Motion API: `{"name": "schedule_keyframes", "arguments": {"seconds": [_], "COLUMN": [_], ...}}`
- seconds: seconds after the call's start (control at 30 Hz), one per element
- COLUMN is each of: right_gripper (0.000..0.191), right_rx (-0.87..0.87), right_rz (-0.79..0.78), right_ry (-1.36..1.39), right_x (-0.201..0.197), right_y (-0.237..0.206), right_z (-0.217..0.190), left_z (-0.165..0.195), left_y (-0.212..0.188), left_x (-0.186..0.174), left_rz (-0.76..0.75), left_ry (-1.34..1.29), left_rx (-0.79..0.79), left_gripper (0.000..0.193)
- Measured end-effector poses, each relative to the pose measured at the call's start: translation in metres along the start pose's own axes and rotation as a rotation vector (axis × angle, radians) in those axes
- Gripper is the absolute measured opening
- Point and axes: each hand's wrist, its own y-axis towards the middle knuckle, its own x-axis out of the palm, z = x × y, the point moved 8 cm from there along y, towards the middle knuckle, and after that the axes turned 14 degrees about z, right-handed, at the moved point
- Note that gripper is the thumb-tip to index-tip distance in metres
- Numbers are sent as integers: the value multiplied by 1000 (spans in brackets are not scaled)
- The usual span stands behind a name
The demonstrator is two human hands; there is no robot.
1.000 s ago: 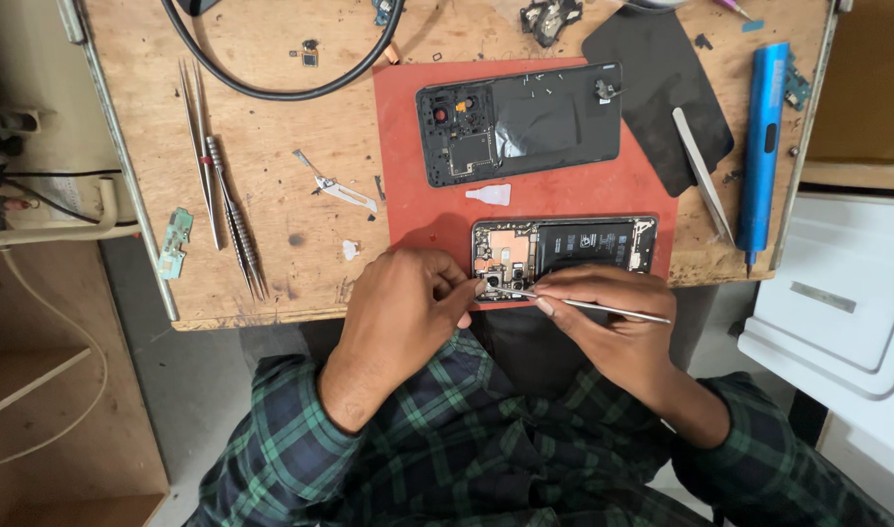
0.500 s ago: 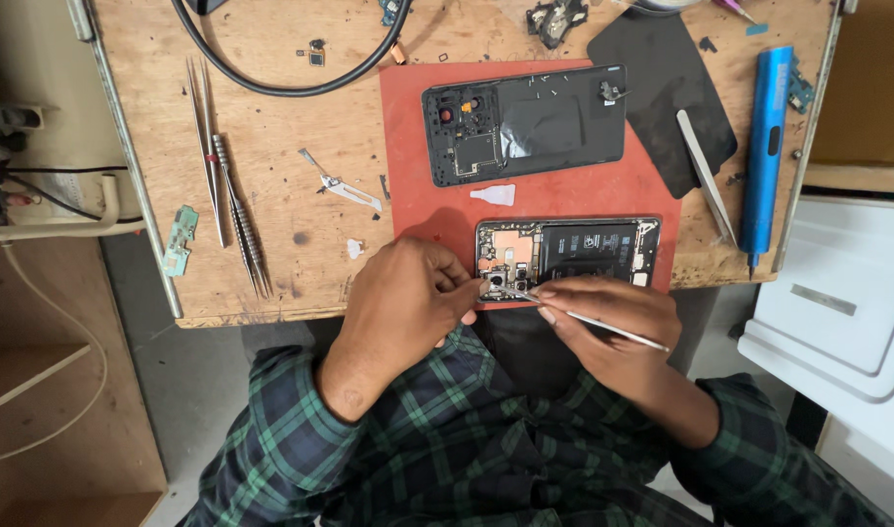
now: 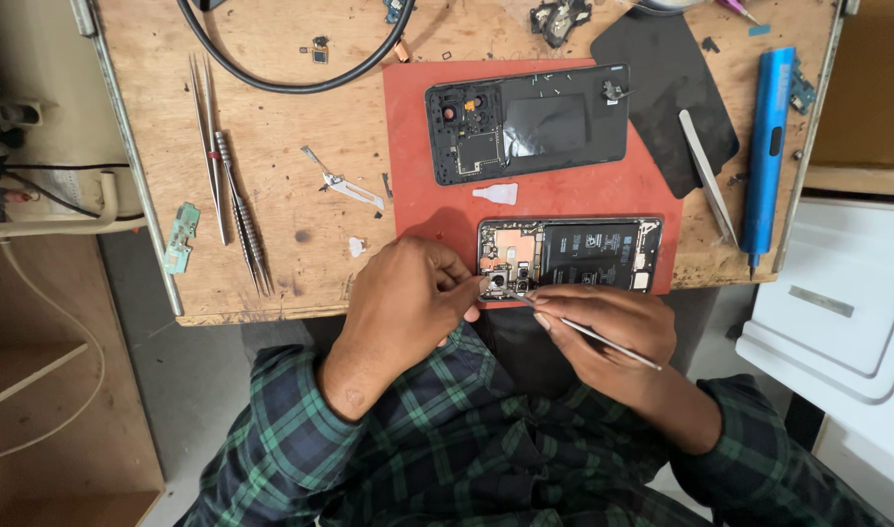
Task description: The person uses tweezers to carefully manipulate and position small internal components within a disassembled smartphone. They repeatedly adjust the placement of a tiny part near the camera module area on the phone's internal frame.
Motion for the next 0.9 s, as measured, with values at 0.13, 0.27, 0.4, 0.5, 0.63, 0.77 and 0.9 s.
{"name": "schedule_keyframes", "arguments": {"seconds": [0.13, 0.27, 0.4, 0.5, 0.63, 0.77, 0.9], "right_gripper": [14, 13, 12, 13, 14, 14, 16], "right_rx": [74, 127, 224, 280, 265, 203, 83], "right_rz": [-38, -81, -112, -133, -143, -101, -63], "right_ry": [27, 143, 158, 170, 209, 211, 142], "right_x": [0, 0, 2, 3, 4, 2, -1], "right_y": [-1, 3, 5, 7, 6, 3, 0], "right_z": [9, 17, 26, 31, 30, 29, 21], "left_z": [2, 3, 1, 1, 1, 0, 1], "left_y": [0, 0, 1, 2, 2, 2, 1], "left_x": [-1, -1, 0, 1, 1, 1, 1], "left_rz": [12, 6, -2, -17, -28, -35, -29], "left_ry": [5, -10, -8, -8, -11, -13, -37], "left_rx": [21, 13, -3, 2, 5, -12, -21], "left_gripper": [21, 20, 20, 21, 19, 18, 18]}}
